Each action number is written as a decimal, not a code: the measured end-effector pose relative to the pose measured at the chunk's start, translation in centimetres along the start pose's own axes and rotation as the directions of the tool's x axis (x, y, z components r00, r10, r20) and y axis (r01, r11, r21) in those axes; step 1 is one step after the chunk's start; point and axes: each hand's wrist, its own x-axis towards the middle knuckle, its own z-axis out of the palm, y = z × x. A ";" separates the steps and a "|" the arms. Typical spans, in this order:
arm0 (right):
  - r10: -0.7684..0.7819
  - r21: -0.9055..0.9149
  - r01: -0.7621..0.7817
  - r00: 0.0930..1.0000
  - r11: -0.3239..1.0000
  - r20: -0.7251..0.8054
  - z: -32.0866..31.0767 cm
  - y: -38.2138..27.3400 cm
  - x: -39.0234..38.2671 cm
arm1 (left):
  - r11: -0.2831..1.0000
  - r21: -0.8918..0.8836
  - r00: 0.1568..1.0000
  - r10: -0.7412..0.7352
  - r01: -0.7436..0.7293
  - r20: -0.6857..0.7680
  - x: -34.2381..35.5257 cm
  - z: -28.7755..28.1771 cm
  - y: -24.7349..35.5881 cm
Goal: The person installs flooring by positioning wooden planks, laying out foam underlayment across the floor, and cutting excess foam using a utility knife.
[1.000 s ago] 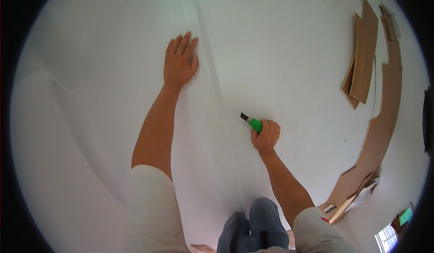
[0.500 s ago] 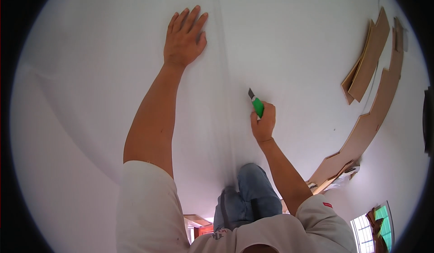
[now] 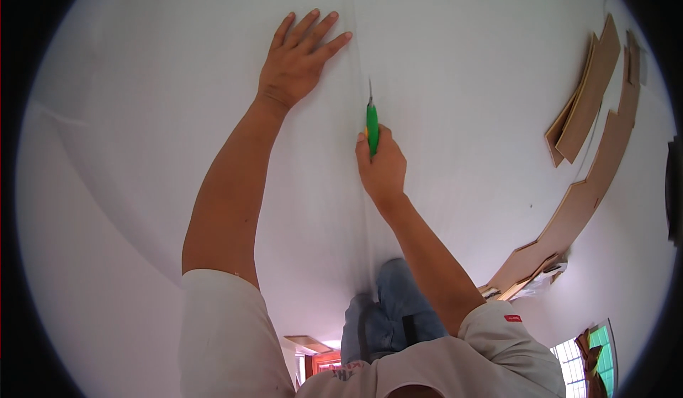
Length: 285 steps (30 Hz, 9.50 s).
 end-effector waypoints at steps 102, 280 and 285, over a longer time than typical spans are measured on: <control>-0.591 -0.457 0.401 0.686 0.794 -0.424 -7.7 -9.2 33.0 | 0.992 -0.072 0.982 -0.093 0.106 0.163 2.6 1.8 3.5; 0.002 -0.355 0.077 0.976 0.932 0.217 -10.8 -28.2 40.8 | 0.986 -0.031 0.983 -0.163 0.166 0.081 39.0 3.2 -24.2; -0.071 -0.352 0.101 0.993 0.930 0.096 -14.6 -27.4 41.9 | 0.982 -0.005 0.981 -0.191 0.191 0.046 38.3 2.9 -24.7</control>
